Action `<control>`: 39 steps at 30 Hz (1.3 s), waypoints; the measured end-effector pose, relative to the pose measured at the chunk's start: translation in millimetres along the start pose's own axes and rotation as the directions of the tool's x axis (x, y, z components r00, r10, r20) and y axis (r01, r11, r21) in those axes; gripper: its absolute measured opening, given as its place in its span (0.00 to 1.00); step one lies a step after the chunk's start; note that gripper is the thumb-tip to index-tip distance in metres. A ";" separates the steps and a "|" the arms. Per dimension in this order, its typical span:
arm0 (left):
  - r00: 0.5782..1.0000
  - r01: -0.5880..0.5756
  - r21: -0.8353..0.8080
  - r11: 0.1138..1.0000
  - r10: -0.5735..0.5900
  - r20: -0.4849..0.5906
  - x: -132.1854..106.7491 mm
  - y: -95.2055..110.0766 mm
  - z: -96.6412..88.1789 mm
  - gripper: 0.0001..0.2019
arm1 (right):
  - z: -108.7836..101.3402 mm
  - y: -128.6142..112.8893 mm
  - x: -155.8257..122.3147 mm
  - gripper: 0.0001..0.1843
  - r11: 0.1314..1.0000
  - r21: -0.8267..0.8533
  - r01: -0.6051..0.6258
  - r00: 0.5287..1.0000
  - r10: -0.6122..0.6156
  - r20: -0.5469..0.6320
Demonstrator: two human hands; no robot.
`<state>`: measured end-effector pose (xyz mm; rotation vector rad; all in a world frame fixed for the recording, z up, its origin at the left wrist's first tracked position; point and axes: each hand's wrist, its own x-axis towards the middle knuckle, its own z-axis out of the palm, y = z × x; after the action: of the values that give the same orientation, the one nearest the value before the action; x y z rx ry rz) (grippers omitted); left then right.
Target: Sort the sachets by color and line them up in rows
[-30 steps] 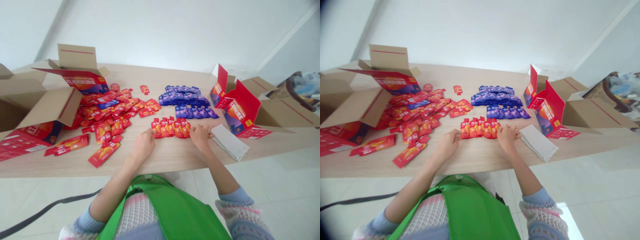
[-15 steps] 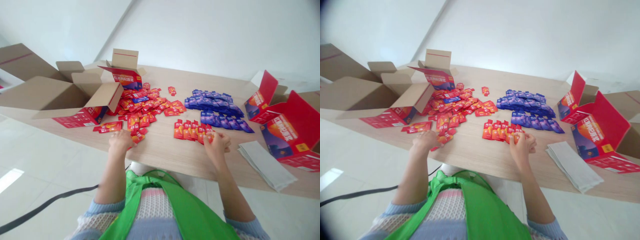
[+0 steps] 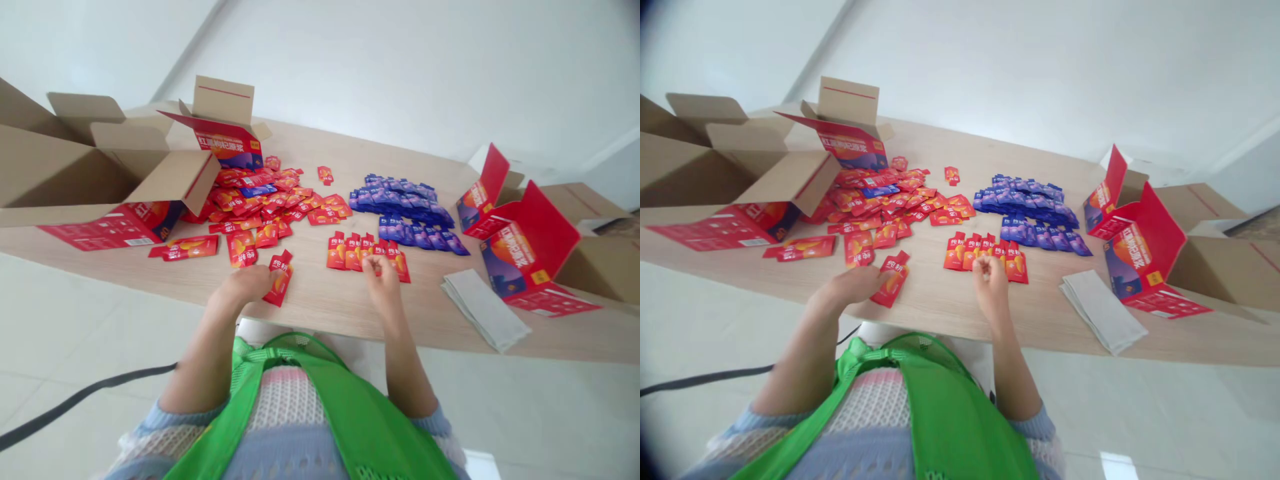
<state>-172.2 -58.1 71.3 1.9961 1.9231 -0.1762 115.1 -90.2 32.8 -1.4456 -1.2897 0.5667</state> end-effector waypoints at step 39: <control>0.862 -0.504 -0.456 0.733 0.393 -0.320 -7.0 147.9 72.3 0.14 | -76.2 76.6 61.5 0.22 0.380 -0.832 -0.405 0.907 0.048 -0.419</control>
<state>-15.5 -90.3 32.0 2.0529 1.3076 0.6450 230.4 -52.3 5.8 -2.5529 -1.1296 -0.3540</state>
